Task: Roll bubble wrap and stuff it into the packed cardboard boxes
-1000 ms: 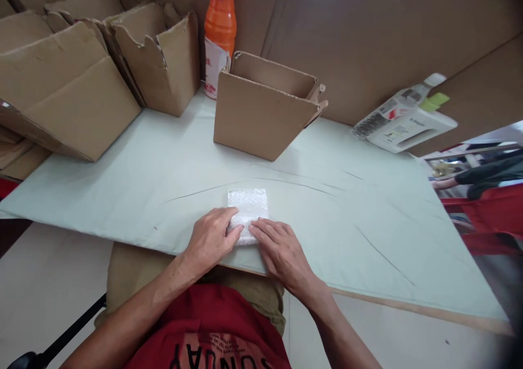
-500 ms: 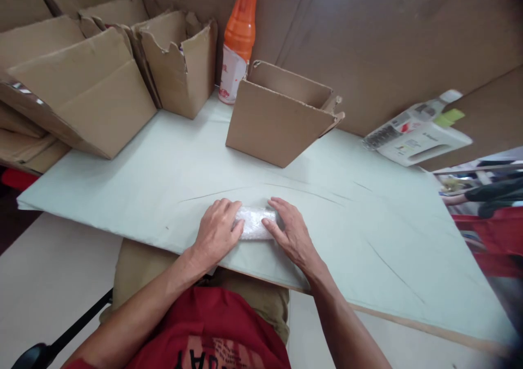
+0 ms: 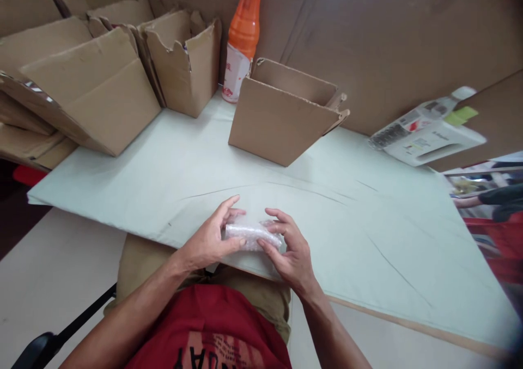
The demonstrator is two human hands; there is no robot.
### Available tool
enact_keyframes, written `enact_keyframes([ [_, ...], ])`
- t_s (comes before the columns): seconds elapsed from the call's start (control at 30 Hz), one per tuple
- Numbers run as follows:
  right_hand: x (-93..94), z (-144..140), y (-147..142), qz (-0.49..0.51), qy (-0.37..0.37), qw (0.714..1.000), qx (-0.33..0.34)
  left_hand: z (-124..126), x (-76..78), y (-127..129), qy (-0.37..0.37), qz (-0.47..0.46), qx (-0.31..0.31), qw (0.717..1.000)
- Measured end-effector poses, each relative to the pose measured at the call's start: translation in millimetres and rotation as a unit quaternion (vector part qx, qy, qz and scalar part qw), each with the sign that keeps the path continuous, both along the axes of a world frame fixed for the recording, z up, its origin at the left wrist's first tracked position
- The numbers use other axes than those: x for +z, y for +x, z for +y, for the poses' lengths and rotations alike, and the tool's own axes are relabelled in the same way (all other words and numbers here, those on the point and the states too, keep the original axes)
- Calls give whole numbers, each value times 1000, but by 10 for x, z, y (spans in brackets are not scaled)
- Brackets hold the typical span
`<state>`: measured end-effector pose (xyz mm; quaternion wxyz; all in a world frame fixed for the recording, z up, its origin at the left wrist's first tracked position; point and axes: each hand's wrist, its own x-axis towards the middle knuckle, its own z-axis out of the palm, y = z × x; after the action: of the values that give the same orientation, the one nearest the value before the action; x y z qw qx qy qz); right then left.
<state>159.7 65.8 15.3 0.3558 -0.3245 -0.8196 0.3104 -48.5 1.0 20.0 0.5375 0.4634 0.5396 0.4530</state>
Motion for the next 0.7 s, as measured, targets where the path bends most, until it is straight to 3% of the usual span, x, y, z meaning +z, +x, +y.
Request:
enact_keyframes([
  [0.13,-32,-22,38,34,-121,992,3,2,43,40,-19,-68,23,997],
  [0.23,-42,-6,77,90,-270,958,22,-14,30,89,18,-20,47,999],
  [0.3,-33,9,79,85,-331,939,27,-26,30,114,46,29,48,997],
  [0.37,-13,24,51,61,-321,945,-4,-18,46,123,71,72,41,994],
  [0.47,30,50,-24,17,-228,972,-54,44,73,102,83,112,41,989],
  [0.57,72,97,-79,-24,-140,989,-36,133,60,50,61,122,36,990],
  [0.7,190,251,-25,-86,-86,993,3,252,18,-68,32,93,-11,995],
])
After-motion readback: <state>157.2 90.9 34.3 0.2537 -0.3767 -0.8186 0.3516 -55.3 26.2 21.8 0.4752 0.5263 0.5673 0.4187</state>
